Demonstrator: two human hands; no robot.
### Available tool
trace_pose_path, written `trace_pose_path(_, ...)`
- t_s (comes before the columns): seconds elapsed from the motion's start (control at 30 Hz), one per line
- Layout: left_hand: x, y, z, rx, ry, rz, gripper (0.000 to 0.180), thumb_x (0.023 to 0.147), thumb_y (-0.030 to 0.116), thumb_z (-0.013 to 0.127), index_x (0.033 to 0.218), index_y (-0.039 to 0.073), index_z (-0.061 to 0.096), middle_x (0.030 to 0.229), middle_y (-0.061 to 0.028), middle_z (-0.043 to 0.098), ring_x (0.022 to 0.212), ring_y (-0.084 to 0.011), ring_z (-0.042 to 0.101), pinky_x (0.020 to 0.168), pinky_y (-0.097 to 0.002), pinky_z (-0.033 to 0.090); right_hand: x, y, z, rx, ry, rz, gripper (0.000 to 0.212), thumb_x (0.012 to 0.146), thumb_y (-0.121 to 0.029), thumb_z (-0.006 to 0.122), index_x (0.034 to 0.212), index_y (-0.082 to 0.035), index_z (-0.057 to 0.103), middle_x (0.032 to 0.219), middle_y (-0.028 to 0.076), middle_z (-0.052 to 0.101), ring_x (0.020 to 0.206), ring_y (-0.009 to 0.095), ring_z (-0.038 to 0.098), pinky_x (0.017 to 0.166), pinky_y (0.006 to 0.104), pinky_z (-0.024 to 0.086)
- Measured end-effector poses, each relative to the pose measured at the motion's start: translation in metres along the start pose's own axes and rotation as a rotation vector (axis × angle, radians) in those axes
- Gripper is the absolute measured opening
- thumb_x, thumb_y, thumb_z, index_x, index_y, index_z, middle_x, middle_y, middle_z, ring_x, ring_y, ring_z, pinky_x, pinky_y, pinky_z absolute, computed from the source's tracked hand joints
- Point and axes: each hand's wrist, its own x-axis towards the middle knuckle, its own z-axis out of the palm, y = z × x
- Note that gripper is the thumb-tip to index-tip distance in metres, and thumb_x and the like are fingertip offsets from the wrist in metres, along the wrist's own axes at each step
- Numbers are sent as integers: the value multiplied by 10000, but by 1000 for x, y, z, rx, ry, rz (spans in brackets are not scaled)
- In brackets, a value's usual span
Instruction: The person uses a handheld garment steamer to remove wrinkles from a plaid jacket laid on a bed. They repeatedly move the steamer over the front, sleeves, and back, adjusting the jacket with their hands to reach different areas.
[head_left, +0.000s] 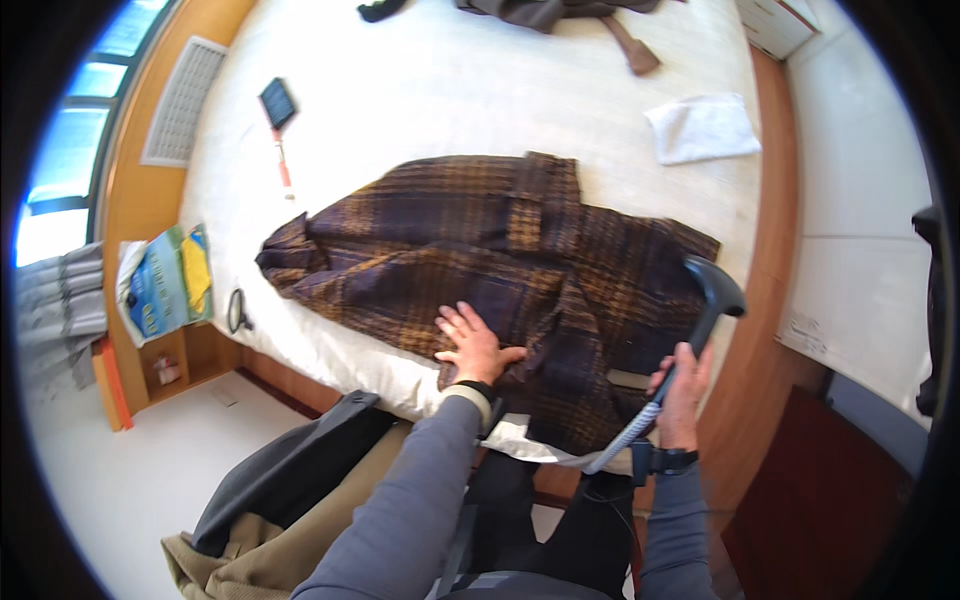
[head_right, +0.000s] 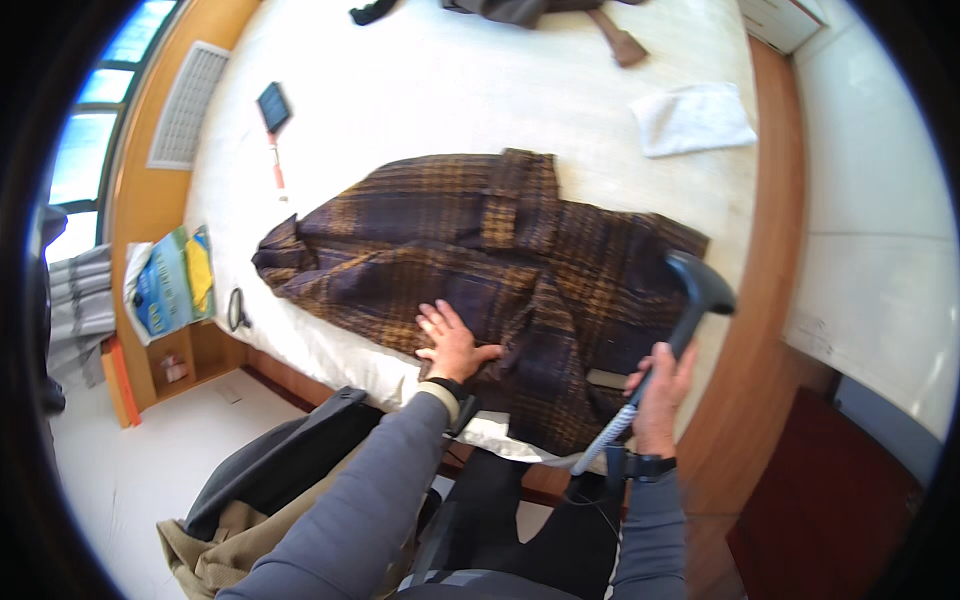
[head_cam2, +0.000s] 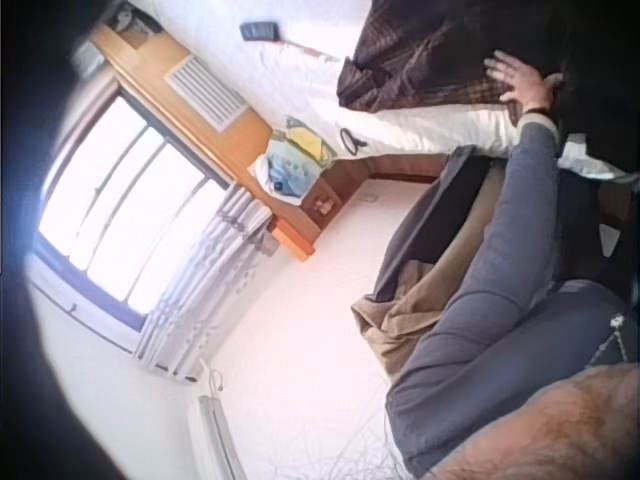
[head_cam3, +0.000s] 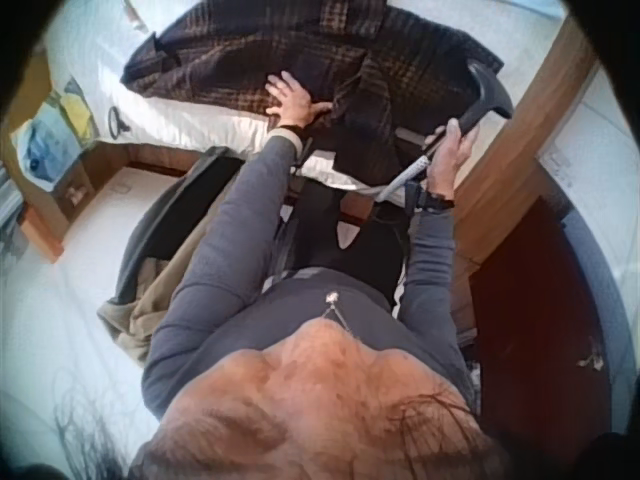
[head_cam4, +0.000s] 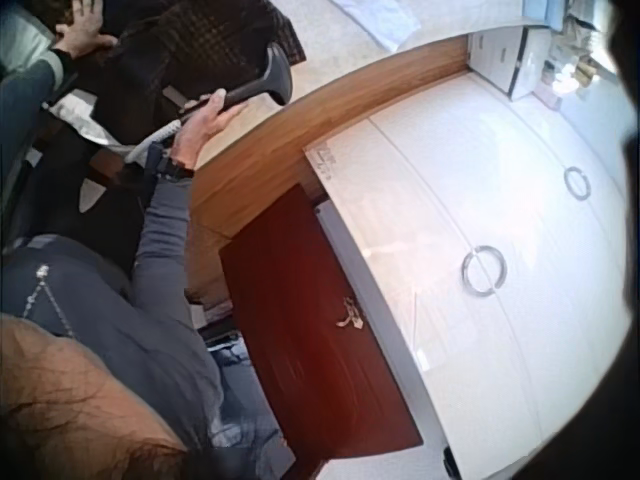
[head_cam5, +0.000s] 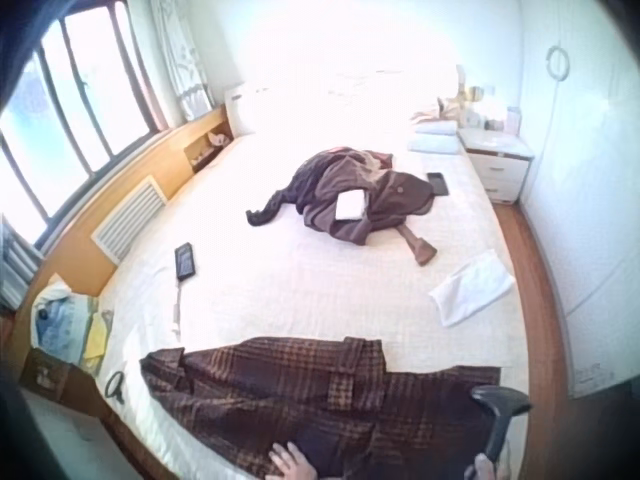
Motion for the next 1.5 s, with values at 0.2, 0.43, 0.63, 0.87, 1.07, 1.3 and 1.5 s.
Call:
trace_pose_path(0.2, 7, -7, 9, -79, -36, -26, 1581, 650, 566, 960, 1636, -52, -111, 1691, -378, -120, 1568, -579, -68, 1019, -877, 297, -23, 28, 43, -223, -534, 207, 670, 1005, -173, 629, 1616, -127, 358, 791, 25, 551, 566, 112, 554, 480, 286, 521)
trace_pose_path(0.43, 10, -12, 14, -87, 10, -11, 1636, 598, 622, 959, 1636, -49, -113, 1697, -355, -154, 1579, -548, -96, 1008, -892, 284, 47, 15, -14, -60, -20, 9, 382, 1035, -228, 592, 1384, -115, 487, 751, 14, 536, 495, 108, 555, 410, 275, 463)
trace_pose_path(0.63, 4, -7, 9, -94, 39, -27, 1594, 615, 616, 951, 1651, -31, -72, 1718, -321, -123, 1599, -504, -76, 1025, -872, 303, -21, 9, -71, -34, -245, 63, 630, 1038, -204, 577, 1603, -114, 313, 768, 48, 577, 499, 128, 581, 409, 271, 490)
trace_pose_path(0.87, -41, -35, 42, -163, 234, 69, 1012, 947, 497, 722, 1668, 39, 181, 1746, -232, 137, 1624, -398, 111, 1183, -733, 253, -46, 74, -73, -237, -447, 274, 579, 1006, -180, 645, 1537, -79, 437, 876, 34, 572, 667, 118, 578, 511, 290, 535)
trace_pose_path(1.07, -154, -69, 106, -607, 355, 218, 799, 911, 108, 747, 1589, -36, 350, 1677, -326, 265, 1565, -472, 260, 1277, -460, 255, -36, 42, -166, -125, -360, 224, 355, 1022, -207, 622, 1323, -54, 513, 785, 72, 580, 512, 161, 581, 462, 305, 516)
trace_pose_path(1.3, -312, -12, 162, -1065, 123, -86, 797, 866, 175, 818, 1525, -65, 438, 1560, -267, 496, 1462, -384, 484, 1193, -417, 403, -42, -37, -254, -79, -548, 296, 286, 993, -191, 688, 1180, -78, 505, 801, 56, 597, 532, 168, 612, 447, 324, 514)
trace_pose_path(1.5, -372, 85, 140, -1149, -288, 334, 869, 852, 182, 857, 1572, -34, 422, 1559, -231, 527, 1484, -302, 464, 1209, -359, 368, -82, -76, -239, -136, -684, 281, 364, 952, -119, 717, 1224, -63, 482, 833, 79, 601, 553, 179, 613, 476, 329, 518)
